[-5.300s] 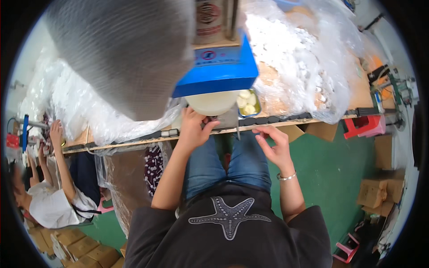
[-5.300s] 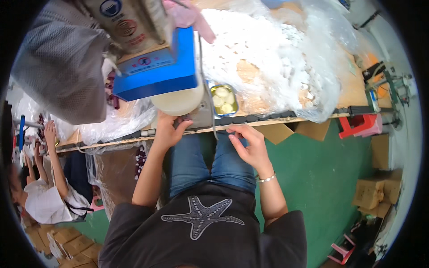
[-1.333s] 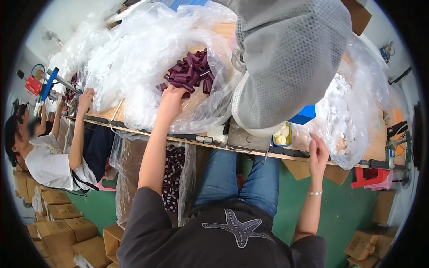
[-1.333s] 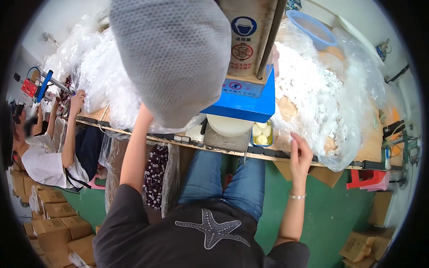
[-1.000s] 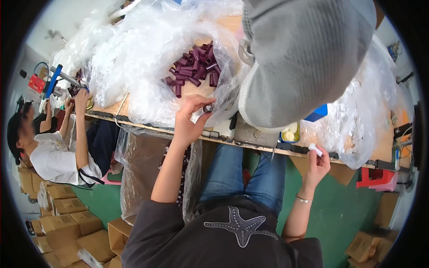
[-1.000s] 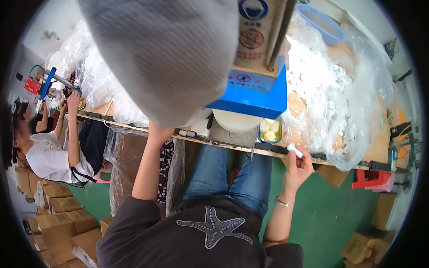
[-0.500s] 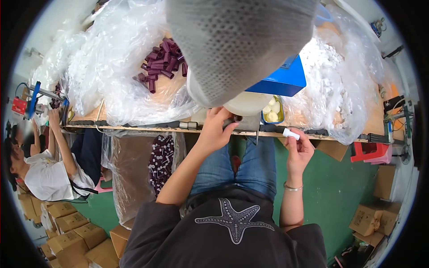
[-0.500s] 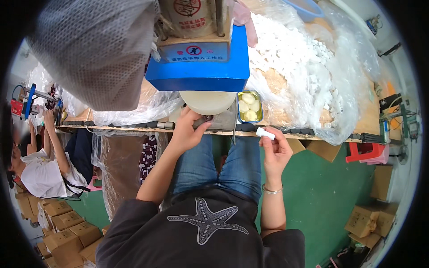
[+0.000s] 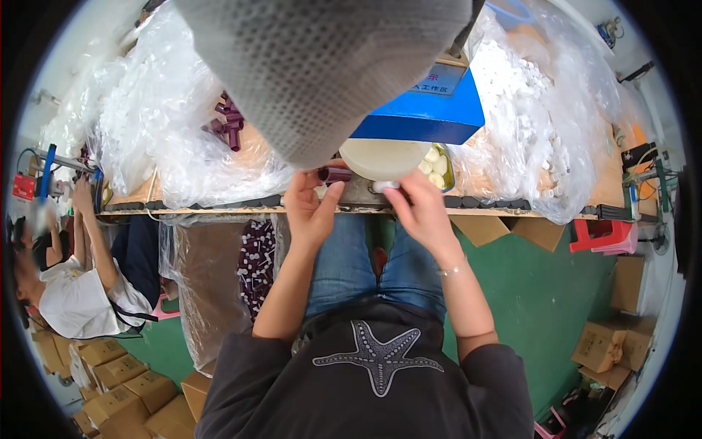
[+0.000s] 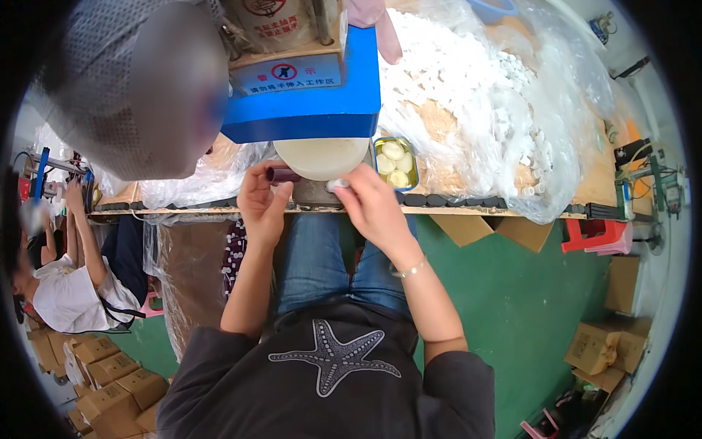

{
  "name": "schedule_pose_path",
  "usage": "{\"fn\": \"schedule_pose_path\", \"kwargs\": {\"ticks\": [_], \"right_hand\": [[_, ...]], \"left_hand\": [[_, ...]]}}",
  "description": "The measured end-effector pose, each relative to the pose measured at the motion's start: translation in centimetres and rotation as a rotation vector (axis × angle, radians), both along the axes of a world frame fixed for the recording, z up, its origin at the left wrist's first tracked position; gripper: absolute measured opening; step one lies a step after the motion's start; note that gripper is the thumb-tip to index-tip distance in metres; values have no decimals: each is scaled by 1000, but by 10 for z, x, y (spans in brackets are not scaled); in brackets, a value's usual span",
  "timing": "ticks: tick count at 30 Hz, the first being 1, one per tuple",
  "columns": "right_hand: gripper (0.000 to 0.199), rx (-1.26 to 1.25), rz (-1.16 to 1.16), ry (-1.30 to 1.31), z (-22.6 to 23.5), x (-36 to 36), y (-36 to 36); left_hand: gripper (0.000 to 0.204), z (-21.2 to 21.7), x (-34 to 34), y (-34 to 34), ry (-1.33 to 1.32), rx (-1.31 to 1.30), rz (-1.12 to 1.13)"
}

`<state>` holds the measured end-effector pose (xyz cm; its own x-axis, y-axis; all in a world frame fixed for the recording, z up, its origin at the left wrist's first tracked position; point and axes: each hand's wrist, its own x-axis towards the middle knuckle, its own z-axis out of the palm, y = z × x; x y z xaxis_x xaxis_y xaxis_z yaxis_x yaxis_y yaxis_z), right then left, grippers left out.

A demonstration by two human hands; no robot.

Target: Assembling small plastic components by inserting white pieces into purple caps using a manual press.

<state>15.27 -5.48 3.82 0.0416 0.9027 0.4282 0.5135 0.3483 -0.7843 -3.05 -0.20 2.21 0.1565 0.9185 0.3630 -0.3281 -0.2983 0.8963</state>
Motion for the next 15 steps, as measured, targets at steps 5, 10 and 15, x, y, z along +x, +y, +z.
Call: {"fn": "schedule_pose_path", "kwargs": {"ticks": [5, 10, 15], "right_hand": [[13, -7, 57, -246, -9, -4, 12], [14, 44, 58, -340, -13, -5, 14], [15, 20, 27, -385, -11, -1, 11]], "left_hand": [[35, -2, -16, -9, 3, -22, -17], [36, -1, -7, -13, 59, 15, -43], [39, -5, -1, -8, 114, 49, -52]]}}
